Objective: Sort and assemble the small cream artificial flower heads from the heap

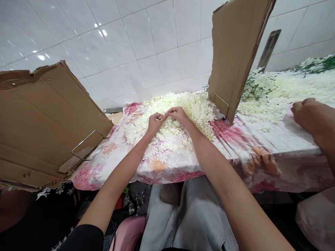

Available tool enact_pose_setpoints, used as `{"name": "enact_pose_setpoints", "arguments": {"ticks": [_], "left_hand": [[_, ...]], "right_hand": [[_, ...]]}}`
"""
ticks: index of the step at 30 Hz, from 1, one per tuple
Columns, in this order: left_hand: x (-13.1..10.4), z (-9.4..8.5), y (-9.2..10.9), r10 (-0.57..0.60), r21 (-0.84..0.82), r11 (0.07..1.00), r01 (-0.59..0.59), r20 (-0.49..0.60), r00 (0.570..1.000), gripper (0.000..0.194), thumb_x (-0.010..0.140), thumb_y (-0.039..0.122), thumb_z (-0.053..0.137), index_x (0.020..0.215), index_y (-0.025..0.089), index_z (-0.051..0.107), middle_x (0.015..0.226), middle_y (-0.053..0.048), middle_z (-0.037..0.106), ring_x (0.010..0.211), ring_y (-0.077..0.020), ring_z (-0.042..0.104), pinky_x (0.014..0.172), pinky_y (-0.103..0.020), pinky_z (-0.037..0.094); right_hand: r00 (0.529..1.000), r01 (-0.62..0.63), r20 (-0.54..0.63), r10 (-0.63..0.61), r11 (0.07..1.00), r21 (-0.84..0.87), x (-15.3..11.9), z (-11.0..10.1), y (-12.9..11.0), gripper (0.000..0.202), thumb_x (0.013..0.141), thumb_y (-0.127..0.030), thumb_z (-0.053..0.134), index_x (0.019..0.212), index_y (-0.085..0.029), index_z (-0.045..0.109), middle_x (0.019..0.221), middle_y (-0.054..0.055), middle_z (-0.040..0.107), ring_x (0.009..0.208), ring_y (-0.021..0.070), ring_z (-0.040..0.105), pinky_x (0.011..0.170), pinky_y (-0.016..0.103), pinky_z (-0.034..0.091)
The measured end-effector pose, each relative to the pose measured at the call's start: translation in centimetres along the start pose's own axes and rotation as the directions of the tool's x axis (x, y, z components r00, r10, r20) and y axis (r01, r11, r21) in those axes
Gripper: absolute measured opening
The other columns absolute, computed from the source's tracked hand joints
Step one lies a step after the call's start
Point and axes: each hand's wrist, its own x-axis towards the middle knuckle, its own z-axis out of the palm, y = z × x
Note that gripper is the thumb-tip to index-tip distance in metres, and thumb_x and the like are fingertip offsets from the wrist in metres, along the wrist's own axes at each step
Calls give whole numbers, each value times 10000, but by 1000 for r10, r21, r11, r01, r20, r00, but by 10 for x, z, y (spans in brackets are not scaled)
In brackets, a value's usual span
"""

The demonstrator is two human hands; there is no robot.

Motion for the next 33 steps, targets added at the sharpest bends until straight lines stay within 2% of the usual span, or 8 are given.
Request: {"name": "enact_pose_setpoints", "arguments": {"ticks": [3,5,8,11,17,22,26,33], "left_hand": [[1,1,-1,-20,-7,1000,20,-26,999,236,846,428,792,824,196,752,796,-21,644,712,-155,543,716,-302,456],[2,1,-1,-27,-23,999,26,-36,999,173,890,353,736,949,198,783,911,-48,691,789,-169,595,786,-307,485],[4,2,-3,-57,-60,997,56,-26,998,238,951,255,605,1101,203,783,1107,-90,736,936,-198,658,884,-325,508],[4,2,-5,-69,-92,993,70,9,998,297,961,229,558,1173,194,763,1102,-100,755,946,-204,672,867,-323,516],[3,3,-9,-88,-125,988,92,34,996,404,919,160,540,1303,187,664,892,-38,723,775,-170,619,723,-283,479],[1,2,-9,-65,-123,990,73,70,995,335,946,248,587,1273,208,645,806,-3,676,719,-160,604,691,-274,468],[2,2,-6,-72,-115,990,81,85,994,244,927,355,680,1101,185,689,794,-30,732,745,-177,662,695,-280,484],[6,4,-6,-99,-120,987,104,47,994,270,861,437,778,884,177,706,824,-65,789,854,-227,750,751,-306,548]], "right_hand": [[992,14,-122,-17,1000,-24,3,0,2,409,589,-482,946,700,-155,726,706,27,665,567,109,522,463,233,435],[975,22,-219,-30,999,-38,5,-1,3,348,627,-434,912,724,-163,717,713,16,640,596,122,531,458,233,440],[955,33,-294,-51,997,-67,9,-5,4,255,670,-346,844,821,-171,735,710,-10,593,584,121,514,449,235,428],[964,37,-259,-63,994,-102,9,-4,5,232,699,-300,782,890,-174,745,697,-24,580,553,115,495,460,240,408],[997,16,-65,-31,977,-213,5,7,7,285,683,-318,803,919,-164,765,673,-35,594,543,107,491,522,248,374],[995,97,-5,-102,955,-282,2,8,6,317,689,-392,835,908,-167,794,666,-22,613,628,124,524,592,243,395],[994,97,-20,-104,967,-235,3,8,6,287,687,-417,827,806,-163,767,641,-11,625,621,132,543,589,245,408],[992,104,-42,-116,968,-229,7,9,11,189,695,-353,812,735,-176,758,666,14,680,666,153,610,606,240,438]]}}
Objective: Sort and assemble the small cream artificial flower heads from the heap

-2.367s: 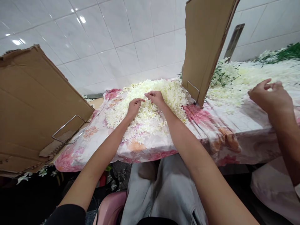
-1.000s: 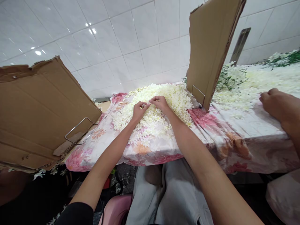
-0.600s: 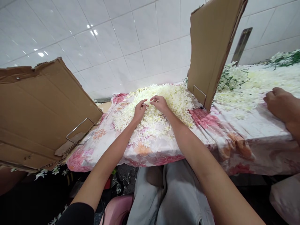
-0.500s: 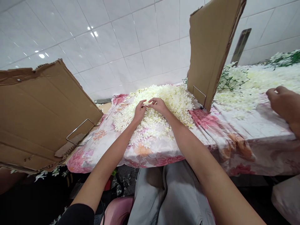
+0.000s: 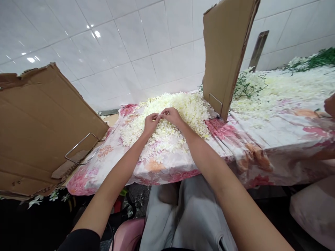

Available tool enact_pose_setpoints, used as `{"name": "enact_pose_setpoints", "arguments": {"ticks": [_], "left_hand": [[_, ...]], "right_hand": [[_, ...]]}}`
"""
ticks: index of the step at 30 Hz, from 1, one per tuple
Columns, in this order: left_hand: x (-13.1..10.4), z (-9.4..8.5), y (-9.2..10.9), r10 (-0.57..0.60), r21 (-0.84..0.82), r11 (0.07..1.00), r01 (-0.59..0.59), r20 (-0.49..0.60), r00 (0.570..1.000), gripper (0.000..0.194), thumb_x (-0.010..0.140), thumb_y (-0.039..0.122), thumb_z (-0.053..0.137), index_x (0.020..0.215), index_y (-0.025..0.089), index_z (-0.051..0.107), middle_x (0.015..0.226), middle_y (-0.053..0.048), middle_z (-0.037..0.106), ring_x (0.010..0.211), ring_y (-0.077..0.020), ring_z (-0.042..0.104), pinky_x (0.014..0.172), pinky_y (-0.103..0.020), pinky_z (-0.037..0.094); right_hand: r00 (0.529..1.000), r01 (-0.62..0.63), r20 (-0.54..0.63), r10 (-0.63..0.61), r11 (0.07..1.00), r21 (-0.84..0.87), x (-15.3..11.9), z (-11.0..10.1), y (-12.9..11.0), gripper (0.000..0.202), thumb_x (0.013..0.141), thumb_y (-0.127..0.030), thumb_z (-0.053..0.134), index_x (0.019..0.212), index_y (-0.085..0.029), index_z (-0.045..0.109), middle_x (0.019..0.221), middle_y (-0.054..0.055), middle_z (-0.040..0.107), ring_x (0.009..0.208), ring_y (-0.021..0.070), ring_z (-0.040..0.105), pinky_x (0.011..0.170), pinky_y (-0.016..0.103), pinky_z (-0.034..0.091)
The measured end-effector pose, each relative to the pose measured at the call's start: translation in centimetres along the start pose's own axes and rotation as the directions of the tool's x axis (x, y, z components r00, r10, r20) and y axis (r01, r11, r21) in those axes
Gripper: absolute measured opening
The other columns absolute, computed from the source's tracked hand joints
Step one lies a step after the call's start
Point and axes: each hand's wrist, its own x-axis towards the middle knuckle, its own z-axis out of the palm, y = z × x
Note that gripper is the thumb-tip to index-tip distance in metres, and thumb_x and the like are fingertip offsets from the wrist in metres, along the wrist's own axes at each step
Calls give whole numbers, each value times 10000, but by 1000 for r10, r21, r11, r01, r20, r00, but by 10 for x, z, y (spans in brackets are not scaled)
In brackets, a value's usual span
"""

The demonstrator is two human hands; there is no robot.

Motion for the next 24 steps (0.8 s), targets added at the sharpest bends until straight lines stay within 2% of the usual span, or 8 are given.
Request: {"name": "enact_pose_setpoints", "arguments": {"ticks": [4,9,17,24], "left_hand": [[-2,-1,2,1,-27,1000,-1,-5,1000,271,858,437,785,853,174,721,852,-89,804,874,-241,772,773,-319,563],[-5,-2,3,-10,-15,1000,10,-26,1000,284,865,452,775,820,182,698,839,-94,804,858,-239,777,750,-311,553],[-5,-1,1,11,-28,1000,-11,-21,1000,458,770,579,836,715,203,581,634,-21,704,683,-210,737,613,-267,459],[-5,-1,-1,15,-19,1000,-16,-26,1000,274,854,440,771,857,196,644,723,-18,735,663,-170,685,622,-257,450]], "right_hand": [[1000,23,-2,-23,999,-34,0,-1,1,136,717,-309,776,739,-176,770,699,26,717,665,148,597,606,240,427],[999,27,-22,-29,995,-92,1,-1,5,151,721,-328,770,744,-180,790,679,17,700,652,145,567,605,249,410],[999,30,-42,-35,993,-116,-1,-5,1,132,761,-300,719,750,-181,773,746,37,737,708,174,617,658,278,452],[990,7,-139,-30,987,-162,3,-9,5,186,787,-355,703,779,-176,756,766,55,728,727,202,638,651,306,470]]}}
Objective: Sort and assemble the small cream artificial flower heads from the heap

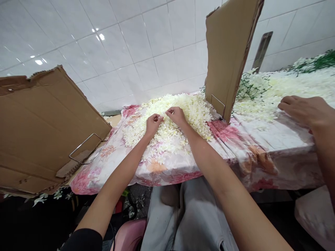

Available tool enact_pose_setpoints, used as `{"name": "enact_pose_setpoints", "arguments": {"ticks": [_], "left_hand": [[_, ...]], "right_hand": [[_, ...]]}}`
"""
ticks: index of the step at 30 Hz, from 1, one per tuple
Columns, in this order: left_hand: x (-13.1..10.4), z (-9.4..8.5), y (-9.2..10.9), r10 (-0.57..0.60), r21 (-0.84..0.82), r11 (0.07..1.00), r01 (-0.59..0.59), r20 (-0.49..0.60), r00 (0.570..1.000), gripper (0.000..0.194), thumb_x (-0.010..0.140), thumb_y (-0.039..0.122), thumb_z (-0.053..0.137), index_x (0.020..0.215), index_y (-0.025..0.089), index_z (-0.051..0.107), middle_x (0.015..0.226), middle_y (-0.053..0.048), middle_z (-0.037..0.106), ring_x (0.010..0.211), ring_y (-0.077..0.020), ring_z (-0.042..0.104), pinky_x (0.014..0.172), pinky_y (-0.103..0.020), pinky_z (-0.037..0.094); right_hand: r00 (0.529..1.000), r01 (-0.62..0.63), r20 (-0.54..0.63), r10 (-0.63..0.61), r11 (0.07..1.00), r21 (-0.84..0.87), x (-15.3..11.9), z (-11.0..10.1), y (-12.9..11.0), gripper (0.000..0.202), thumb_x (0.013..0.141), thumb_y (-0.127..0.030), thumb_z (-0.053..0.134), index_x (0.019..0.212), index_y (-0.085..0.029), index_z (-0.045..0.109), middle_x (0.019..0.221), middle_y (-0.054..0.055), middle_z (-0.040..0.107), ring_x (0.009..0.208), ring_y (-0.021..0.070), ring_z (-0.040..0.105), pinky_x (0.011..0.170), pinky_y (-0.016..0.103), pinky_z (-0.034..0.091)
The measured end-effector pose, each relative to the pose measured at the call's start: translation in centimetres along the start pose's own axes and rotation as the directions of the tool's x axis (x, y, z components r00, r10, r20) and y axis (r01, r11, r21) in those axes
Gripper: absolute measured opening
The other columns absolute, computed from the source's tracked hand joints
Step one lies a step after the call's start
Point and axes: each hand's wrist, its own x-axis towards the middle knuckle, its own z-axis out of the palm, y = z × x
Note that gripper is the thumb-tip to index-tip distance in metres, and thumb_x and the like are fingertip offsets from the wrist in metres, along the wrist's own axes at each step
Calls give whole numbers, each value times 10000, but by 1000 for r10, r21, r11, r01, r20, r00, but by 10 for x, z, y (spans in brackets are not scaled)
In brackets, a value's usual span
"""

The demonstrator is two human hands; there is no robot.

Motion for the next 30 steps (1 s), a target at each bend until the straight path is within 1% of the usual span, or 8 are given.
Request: {"name": "enact_pose_setpoints", "arguments": {"ticks": [7,11,16,20,23,26,28,30], "left_hand": [[-1,-1,4,19,138,990,-13,-40,999,77,910,270,677,929,201,648,916,-22,724,679,-123,615,696,-259,477],[0,-4,8,42,193,980,-40,-7,999,250,905,291,705,1134,226,628,1025,-32,700,667,-115,583,678,-262,485],[7,-15,16,185,276,942,-192,51,981,372,919,473,723,1194,243,621,1181,-97,688,888,-191,654,828,-330,548],[10,-28,22,283,471,836,-282,72,957,628,906,656,681,1394,276,571,1377,-145,637,1304,-328,568,1120,-487,458],[6,-34,26,194,573,786,-231,125,973,831,898,780,590,1578,332,426,1605,-141,487,1528,-384,371,1224,-568,335],[-2,-31,26,-36,657,732,-179,299,954,935,869,865,521,1638,359,357,1698,-117,387,1585,-406,293,1251,-617,275],[-6,-26,24,-165,719,670,-186,389,906,983,822,906,529,1629,362,388,1717,-114,359,1589,-431,276,1255,-660,233],[-9,-19,22,-204,761,619,-195,396,895,963,815,910,531,1597,355,443,1705,-120,370,1568,-444,305,1240,-671,246]], "right_hand": [[1000,-26,-8,27,999,36,3,-1,3,203,753,-379,749,761,-177,736,734,52,709,709,197,619,672,319,493],[998,-19,-63,19,1000,13,6,-2,3,195,757,-363,742,790,-171,742,741,48,699,706,191,610,689,319,508],[985,0,-170,-20,993,-117,16,-17,5,326,874,-385,624,1047,-154,777,865,82,718,786,221,644,765,354,552],[982,-46,-183,-37,902,-430,12,-32,4,523,986,-463,491,1378,-172,678,1224,174,703,1168,334,623,1010,505,514],[998,-34,15,59,749,-662,4,-34,2,690,986,-636,473,1541,-235,554,1546,194,535,1454,433,409,1166,684,327],[941,28,240,238,653,-756,-4,-28,-1,806,958,-771,427,1597,-284,484,1678,177,388,1524,471,296,1172,774,222],[922,62,281,267,614,-787,-8,-25,-2,814,958,-791,408,1590,-284,487,1678,185,376,1514,477,297,1153,785,232],[937,83,262,232,580,-810,-12,-23,-4,762,984,-755,400,1544,-255,534,1621,210,431,1472,472,346,1129,757,288]]}}
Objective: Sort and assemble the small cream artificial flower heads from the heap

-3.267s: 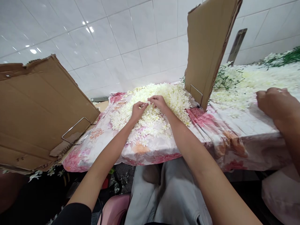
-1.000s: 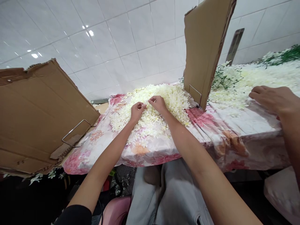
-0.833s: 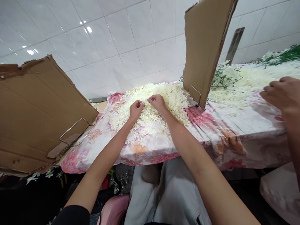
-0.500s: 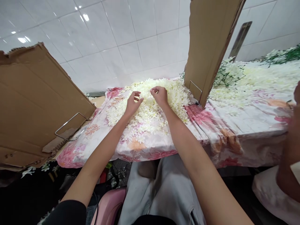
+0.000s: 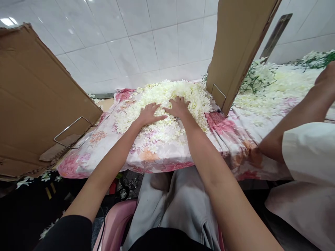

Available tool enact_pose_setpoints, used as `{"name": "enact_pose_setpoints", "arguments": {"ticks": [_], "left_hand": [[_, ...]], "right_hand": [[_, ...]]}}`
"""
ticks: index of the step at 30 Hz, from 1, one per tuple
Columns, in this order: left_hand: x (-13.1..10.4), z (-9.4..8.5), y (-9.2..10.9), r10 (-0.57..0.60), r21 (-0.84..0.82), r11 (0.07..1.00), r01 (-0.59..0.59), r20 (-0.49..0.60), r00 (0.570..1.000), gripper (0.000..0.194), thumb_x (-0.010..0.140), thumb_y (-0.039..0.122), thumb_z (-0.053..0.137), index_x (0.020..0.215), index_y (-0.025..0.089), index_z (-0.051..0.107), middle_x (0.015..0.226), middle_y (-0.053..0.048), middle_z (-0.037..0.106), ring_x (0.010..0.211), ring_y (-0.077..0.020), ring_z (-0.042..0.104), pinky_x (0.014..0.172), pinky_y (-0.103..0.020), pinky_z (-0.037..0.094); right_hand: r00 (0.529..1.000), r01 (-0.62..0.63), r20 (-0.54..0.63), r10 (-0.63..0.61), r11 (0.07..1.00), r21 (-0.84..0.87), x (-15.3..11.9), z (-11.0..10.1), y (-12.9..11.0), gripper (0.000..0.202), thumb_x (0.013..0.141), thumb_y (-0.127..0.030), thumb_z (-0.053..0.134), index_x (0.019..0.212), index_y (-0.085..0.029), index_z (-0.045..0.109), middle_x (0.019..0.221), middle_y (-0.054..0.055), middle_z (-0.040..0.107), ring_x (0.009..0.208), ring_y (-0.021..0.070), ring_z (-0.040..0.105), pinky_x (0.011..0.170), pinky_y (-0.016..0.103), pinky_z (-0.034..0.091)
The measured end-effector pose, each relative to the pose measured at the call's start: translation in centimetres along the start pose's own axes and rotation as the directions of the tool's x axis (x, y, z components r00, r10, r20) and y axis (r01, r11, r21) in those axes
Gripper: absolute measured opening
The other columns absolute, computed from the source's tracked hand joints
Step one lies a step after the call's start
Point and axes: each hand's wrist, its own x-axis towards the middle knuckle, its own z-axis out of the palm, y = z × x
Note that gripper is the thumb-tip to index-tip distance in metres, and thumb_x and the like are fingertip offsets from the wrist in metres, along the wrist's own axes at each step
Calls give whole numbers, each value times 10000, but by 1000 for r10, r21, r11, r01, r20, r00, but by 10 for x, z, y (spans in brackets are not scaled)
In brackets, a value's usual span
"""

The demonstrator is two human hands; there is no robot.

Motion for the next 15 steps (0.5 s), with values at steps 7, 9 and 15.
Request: {"name": "enact_pose_setpoints", "arguments": {"ticks": [7,9,15], "left_hand": [[7,7,4,3,65,998,5,-125,992,639,1002,741,377,1377,276,603,1395,-163,587,1321,-380,546,1090,-530,422],[11,10,1,28,43,999,-22,-148,989,567,1033,680,371,1311,259,629,1306,-158,621,1238,-356,592,1043,-481,448],[27,28,-13,69,-211,967,-144,-326,943,403,966,629,590,1001,236,675,937,-112,673,1037,-335,663,932,-401,496]], "right_hand": [[997,56,-58,-58,998,-26,-8,-4,-3,449,1056,-451,450,1355,-188,658,1342,196,654,1240,372,586,993,474,480],[997,39,-64,-39,999,-7,-6,-3,-3,396,1052,-433,477,1249,-181,710,1262,187,700,1173,362,633,974,454,486],[979,-13,-195,59,974,226,11,9,5,459,988,-621,595,921,-191,741,891,173,723,1047,375,682,947,456,500]]}}
